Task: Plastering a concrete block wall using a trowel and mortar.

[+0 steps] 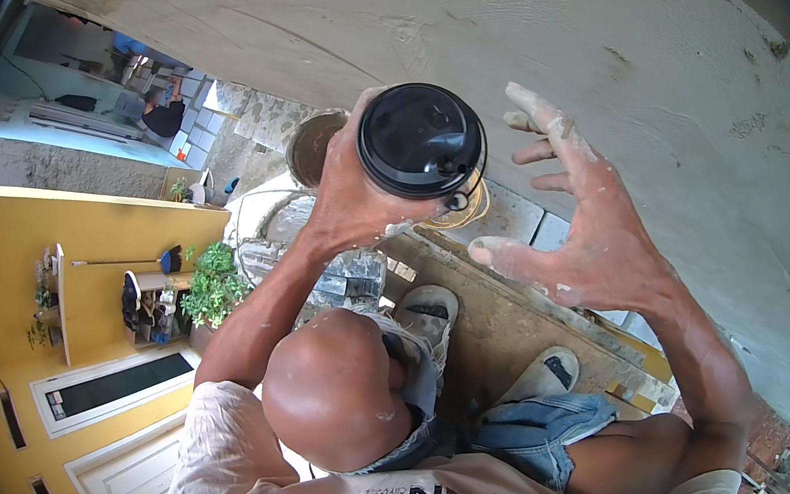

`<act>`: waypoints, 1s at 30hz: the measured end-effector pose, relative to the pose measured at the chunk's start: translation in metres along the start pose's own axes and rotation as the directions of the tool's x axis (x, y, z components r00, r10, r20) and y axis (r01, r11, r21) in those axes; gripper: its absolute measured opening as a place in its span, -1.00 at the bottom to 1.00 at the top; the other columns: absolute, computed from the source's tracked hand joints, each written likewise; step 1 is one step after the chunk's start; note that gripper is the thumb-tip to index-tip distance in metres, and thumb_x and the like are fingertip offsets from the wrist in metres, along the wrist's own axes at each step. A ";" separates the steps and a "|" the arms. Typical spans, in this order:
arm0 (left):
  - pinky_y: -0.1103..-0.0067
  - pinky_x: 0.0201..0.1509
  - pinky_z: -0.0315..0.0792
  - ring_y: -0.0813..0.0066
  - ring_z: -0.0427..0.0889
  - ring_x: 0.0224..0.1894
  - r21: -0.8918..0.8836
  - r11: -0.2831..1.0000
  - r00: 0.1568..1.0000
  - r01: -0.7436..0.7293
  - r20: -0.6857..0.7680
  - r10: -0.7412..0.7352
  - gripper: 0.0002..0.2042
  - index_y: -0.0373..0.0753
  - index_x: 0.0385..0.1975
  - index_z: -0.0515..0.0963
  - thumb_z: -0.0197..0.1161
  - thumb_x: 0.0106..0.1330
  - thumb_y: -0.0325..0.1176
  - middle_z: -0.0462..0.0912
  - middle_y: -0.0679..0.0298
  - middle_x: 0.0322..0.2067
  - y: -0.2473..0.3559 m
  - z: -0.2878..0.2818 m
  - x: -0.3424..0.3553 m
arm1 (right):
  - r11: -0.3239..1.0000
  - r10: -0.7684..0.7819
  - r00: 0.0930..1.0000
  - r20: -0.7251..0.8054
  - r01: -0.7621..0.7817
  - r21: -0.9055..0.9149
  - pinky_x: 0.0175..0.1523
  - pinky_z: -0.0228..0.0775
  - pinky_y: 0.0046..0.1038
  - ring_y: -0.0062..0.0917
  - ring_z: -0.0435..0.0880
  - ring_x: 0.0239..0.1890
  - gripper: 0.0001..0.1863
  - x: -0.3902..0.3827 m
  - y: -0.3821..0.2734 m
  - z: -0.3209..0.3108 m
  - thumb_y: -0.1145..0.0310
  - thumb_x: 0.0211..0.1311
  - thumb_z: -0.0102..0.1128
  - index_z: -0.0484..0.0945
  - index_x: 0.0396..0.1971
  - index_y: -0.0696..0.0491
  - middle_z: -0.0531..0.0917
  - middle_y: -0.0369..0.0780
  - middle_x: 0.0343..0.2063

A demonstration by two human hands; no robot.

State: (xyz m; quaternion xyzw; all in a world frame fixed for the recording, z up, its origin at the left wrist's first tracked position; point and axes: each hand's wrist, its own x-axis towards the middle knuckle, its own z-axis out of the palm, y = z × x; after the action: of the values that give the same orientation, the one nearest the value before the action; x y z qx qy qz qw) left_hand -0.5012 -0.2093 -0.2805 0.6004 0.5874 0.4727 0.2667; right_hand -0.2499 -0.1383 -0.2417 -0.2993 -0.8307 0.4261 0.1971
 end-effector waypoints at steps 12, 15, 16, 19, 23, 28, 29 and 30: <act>0.19 0.09 0.30 -0.01 0.62 0.08 0.239 0.921 0.945 -0.309 0.184 0.269 -0.03 -0.26 0.34 0.34 0.61 -0.14 -0.01 0.58 0.04 0.13 -0.001 0.075 0.003 | 0.964 0.142 0.989 -0.042 -0.148 -0.223 0.44 0.33 -0.14 0.00 0.46 0.35 0.13 0.003 -0.022 -0.009 0.24 -0.17 0.48 0.16 0.52 0.10 0.43 0.10 0.32; 0.24 -0.04 0.26 0.04 0.62 -0.04 0.233 0.905 0.926 -0.356 0.215 0.309 -0.05 -0.24 0.32 0.34 0.58 -0.12 0.03 0.56 0.06 -0.01 -0.002 0.079 0.001 | 0.947 0.230 0.972 -0.045 -0.235 -0.219 0.48 0.29 -0.13 0.02 0.44 0.38 0.10 -0.003 -0.018 -0.001 0.28 -0.18 0.42 0.18 0.51 0.08 0.45 0.12 0.32; 0.24 -0.04 0.26 0.04 0.62 -0.04 0.247 0.905 0.932 -0.346 0.203 0.301 -0.05 -0.24 0.32 0.34 0.58 -0.12 0.03 0.56 0.06 -0.01 -0.003 0.079 -0.001 | 0.939 0.242 0.969 -0.045 -0.246 -0.240 0.46 0.30 -0.12 0.01 0.45 0.38 0.08 -0.004 -0.018 0.001 0.28 -0.13 0.43 0.17 0.51 0.12 0.43 0.13 0.33; 0.15 0.10 0.31 -0.05 0.61 0.05 0.238 0.939 0.942 -0.249 0.284 0.178 0.01 -0.31 0.37 0.30 0.59 -0.11 0.05 0.57 -0.01 0.07 -0.002 0.080 -0.007 | 0.936 0.255 0.966 -0.053 -0.260 -0.239 0.45 0.31 -0.12 0.00 0.47 0.37 0.04 -0.004 -0.014 0.006 0.30 -0.09 0.42 0.18 0.49 0.17 0.44 0.16 0.33; 0.17 0.11 0.33 -0.07 0.58 0.06 0.210 0.950 0.940 -0.233 0.301 0.164 0.03 -0.34 0.39 0.27 0.58 -0.08 0.06 0.52 -0.02 0.07 -0.007 0.082 -0.008 | 0.917 0.359 0.932 -0.049 -0.362 -0.168 0.39 0.38 -0.14 -0.01 0.57 0.26 0.04 0.002 -0.023 0.007 0.34 -0.15 0.44 0.21 0.45 0.19 0.59 0.13 0.16; 0.14 0.16 0.35 -0.11 0.54 0.09 0.177 0.968 0.917 -0.179 0.388 0.098 0.08 -0.38 0.44 0.19 0.59 -0.06 0.03 0.44 -0.09 0.10 0.000 0.078 -0.005 | 0.928 0.342 0.936 -0.081 -0.350 -0.131 0.33 0.42 -0.17 -0.06 0.63 0.17 0.04 0.000 -0.010 0.008 0.35 -0.21 0.45 0.24 0.43 0.18 0.65 0.08 0.05; 0.11 0.21 0.34 -0.15 0.53 0.13 0.159 0.976 0.904 -0.146 0.423 0.066 0.11 -0.41 0.47 0.14 0.60 -0.06 0.00 0.42 -0.15 0.15 0.000 0.077 -0.004 | 0.923 0.362 0.931 -0.052 -0.366 -0.116 0.31 0.43 -0.18 -0.07 0.64 0.15 0.03 0.001 -0.011 0.007 0.36 -0.20 0.44 0.25 0.42 0.19 0.64 0.08 0.05; 0.08 0.27 0.34 -0.18 0.51 0.18 0.138 0.984 0.887 -0.113 0.460 0.038 0.15 -0.44 0.49 0.08 0.60 -0.06 -0.02 0.39 -0.20 0.20 0.001 0.076 -0.006 | 0.917 0.384 0.923 -0.024 -0.385 -0.104 0.30 0.45 -0.19 -0.08 0.64 0.13 0.01 0.000 -0.012 0.006 0.36 -0.20 0.43 0.26 0.41 0.20 0.64 0.07 0.05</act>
State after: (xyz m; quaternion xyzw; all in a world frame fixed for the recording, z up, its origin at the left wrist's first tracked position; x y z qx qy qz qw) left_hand -0.4334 -0.1969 -0.3124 0.7363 0.5208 0.2798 0.3291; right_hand -0.2577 -0.1476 -0.2351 -0.4673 -0.7771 0.4109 0.0944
